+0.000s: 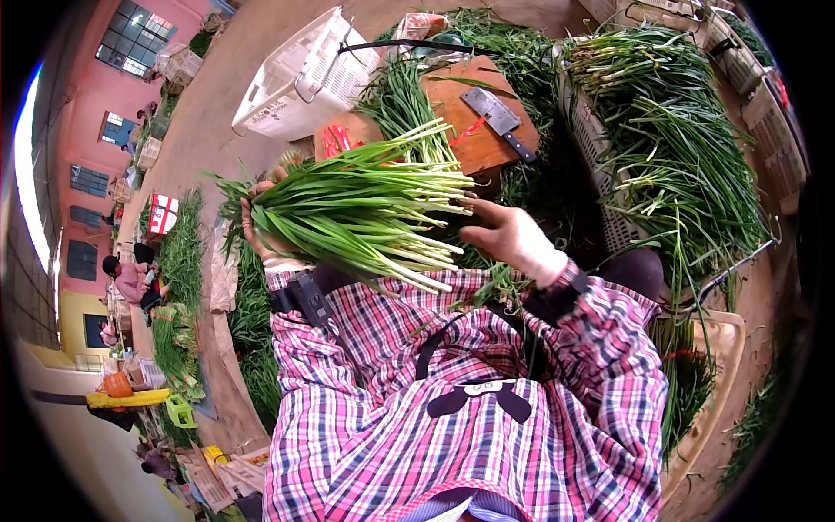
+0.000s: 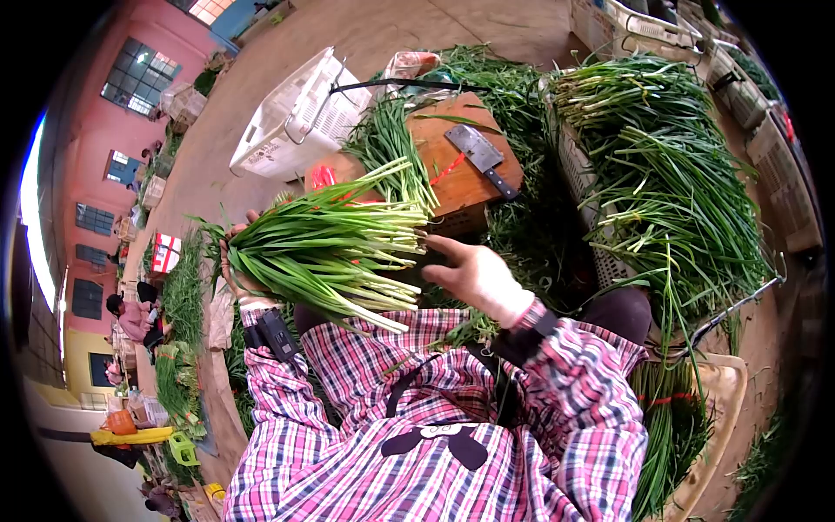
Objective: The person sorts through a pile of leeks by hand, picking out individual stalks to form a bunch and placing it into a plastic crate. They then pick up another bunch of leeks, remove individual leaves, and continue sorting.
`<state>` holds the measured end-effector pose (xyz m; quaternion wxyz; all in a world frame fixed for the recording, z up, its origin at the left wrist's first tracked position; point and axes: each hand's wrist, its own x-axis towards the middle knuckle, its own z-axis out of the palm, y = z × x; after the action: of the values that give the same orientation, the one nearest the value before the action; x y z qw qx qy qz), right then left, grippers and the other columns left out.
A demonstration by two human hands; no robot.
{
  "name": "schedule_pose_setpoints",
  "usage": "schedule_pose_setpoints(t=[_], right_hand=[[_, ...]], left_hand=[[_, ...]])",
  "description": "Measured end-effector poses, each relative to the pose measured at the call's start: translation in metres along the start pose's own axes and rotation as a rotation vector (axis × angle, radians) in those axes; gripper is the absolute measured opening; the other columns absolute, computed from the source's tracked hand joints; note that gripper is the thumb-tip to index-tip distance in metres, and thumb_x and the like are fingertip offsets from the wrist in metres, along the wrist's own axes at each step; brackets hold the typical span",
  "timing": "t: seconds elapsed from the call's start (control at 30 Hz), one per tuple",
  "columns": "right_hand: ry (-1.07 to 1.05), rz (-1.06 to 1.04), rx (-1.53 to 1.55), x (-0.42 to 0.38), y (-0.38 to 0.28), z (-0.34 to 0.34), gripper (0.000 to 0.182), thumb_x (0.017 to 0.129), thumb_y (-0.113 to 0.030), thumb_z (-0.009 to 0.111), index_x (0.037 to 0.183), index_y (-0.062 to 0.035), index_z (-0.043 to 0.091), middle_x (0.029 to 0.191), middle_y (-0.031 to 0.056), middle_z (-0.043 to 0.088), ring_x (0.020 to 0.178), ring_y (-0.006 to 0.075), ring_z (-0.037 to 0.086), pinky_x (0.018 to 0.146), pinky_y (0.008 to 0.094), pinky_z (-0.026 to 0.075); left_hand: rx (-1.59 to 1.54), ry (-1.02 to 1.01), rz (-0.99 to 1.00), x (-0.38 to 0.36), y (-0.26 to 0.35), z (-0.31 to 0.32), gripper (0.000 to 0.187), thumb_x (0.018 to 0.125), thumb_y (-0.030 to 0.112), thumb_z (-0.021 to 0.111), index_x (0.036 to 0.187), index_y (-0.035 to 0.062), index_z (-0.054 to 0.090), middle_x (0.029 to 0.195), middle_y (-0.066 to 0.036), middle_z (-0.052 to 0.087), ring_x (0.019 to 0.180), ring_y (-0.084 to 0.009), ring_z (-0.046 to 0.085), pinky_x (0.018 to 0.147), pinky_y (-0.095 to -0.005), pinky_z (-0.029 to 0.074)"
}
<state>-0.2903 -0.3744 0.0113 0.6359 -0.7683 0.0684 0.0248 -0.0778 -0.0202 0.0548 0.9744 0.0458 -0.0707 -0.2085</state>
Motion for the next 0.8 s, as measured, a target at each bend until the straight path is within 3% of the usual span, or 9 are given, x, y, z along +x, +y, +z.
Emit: schedule_pose_setpoints(t=[0.07,0.13,0.23,0.27,0.47,0.57,0.63,0.67,0.8], right_hand=[[-0.055,0.122,0.233,0.016,-0.022,0.016,0.037,0.088,-0.022,0.069,0.119,-0.0045,0.061,0.078,-0.002,0.065,0.057,0.0067,0.055,0.053,0.0219,0.045],[0.004,-0.106,0.717,0.061,0.026,0.063,0.031,0.088,-0.02,0.068,0.112,-0.0027,0.064,0.084,0.0012,0.066,0.067,0.0097,0.058,0.062,0.0253,0.049],[-0.121,0.014,0.67,0.038,-0.005,0.046,0.023,0.092,-0.024,0.062,0.099,-0.0018,0.064,0.086,0.0029,0.067,0.074,0.0109,0.06,0.066,0.0266,0.05],[-0.153,-0.017,0.659,0.035,-0.005,0.044,0.024,0.094,-0.026,0.059,0.096,-0.0027,0.064,0.084,0.0036,0.066,0.071,0.0106,0.059,0.064,0.0259,0.049],[-0.508,0.057,0.604,-0.018,0.029,-0.035,0.031,0.094,-0.031,0.058,0.083,-0.0017,0.059,0.072,0.006,0.061,0.06,0.0143,0.06,0.057,0.027,0.049],[-0.448,0.44,0.006,-0.032,0.038,-0.064,0.025,0.091,-0.026,0.059,0.099,-0.0024,0.064,0.068,0.0084,0.064,0.063,0.0196,0.064,0.057,0.0335,0.051],[-0.276,-0.002,-1.045,-0.042,0.06,-0.066,0.029,0.085,-0.016,0.061,0.114,-0.0082,0.061,0.074,0.0125,0.067,0.071,0.0284,0.067,0.062,0.0407,0.052],[-0.199,-0.004,-0.951,-0.041,0.064,-0.063,0.049,0.08,-0.01,0.06,0.128,-0.0135,0.054,0.087,0.0159,0.069,0.08,0.034,0.067,0.068,0.0442,0.053],[-0.197,0.096,0.073,-0.015,0.023,-0.03,0.068,0.087,-0.027,0.064,0.147,-0.0117,0.035,0.119,0.0111,0.064,0.1,0.0182,0.064,0.08,0.0325,0.055]], left_hand=[[0.111,-0.017,0.002,-0.001,-0.006,0.005,0.071,0.087,0.01,0.064,0.137,-0.0096,0.017,0.097,-0.002,0.052,0.097,-0.0141,0.053,0.098,-0.0279,0.038],[0.059,-0.036,-0.063,-0.002,-0.008,0.012,0.058,0.089,0.015,0.062,0.131,-0.0079,0.028,0.098,-0.003,0.054,0.098,-0.0155,0.053,0.102,-0.0332,0.036],[0.151,-0.102,-0.074,-0.002,-0.026,0.027,0.035,0.092,0.022,0.058,0.114,-0.0041,0.05,0.095,-0.004,0.057,0.098,-0.0182,0.054,0.109,-0.0421,0.031],[0.516,0.025,0.131,-0.005,-0.036,0.034,0.024,0.092,0.023,0.058,0.098,-0.0001,0.055,0.092,-0.005,0.058,0.101,-0.0195,0.053,0.113,-0.0442,0.026],[0.185,-0.052,-0.064,0.004,0.011,0.017,0.022,0.092,0.024,0.058,0.091,0.0015,0.059,0.094,-0.006,0.061,0.113,-0.0278,0.049,0.114,-0.0475,0.022],[0.242,-0.12,-0.079,0.003,0.007,0.025,0.023,0.091,0.026,0.06,0.091,0.0031,0.061,0.095,-0.008,0.063,0.121,-0.0334,0.047,0.113,-0.0521,0.024],[0.31,-0.176,-0.062,0.004,0.004,0.027,0.024,0.092,0.028,0.06,0.091,0.0033,0.062,0.094,-0.009,0.064,0.123,-0.035,0.046,0.112,-0.0535,0.026],[0.442,-0.108,0.045,0.004,0.009,0.021,0.027,0.093,0.03,0.059,0.09,0.0034,0.063,0.094,-0.01,0.065,0.122,-0.0357,0.048,0.111,-0.0546,0.028],[0.351,-0.209,-0.047,0.003,-0.018,0.04,0.029,0.094,0.031,0.057,0.088,0.003,0.061,0.094,-0.01,0.065,0.114,-0.032,0.053,0.11,-0.0512,0.031]])
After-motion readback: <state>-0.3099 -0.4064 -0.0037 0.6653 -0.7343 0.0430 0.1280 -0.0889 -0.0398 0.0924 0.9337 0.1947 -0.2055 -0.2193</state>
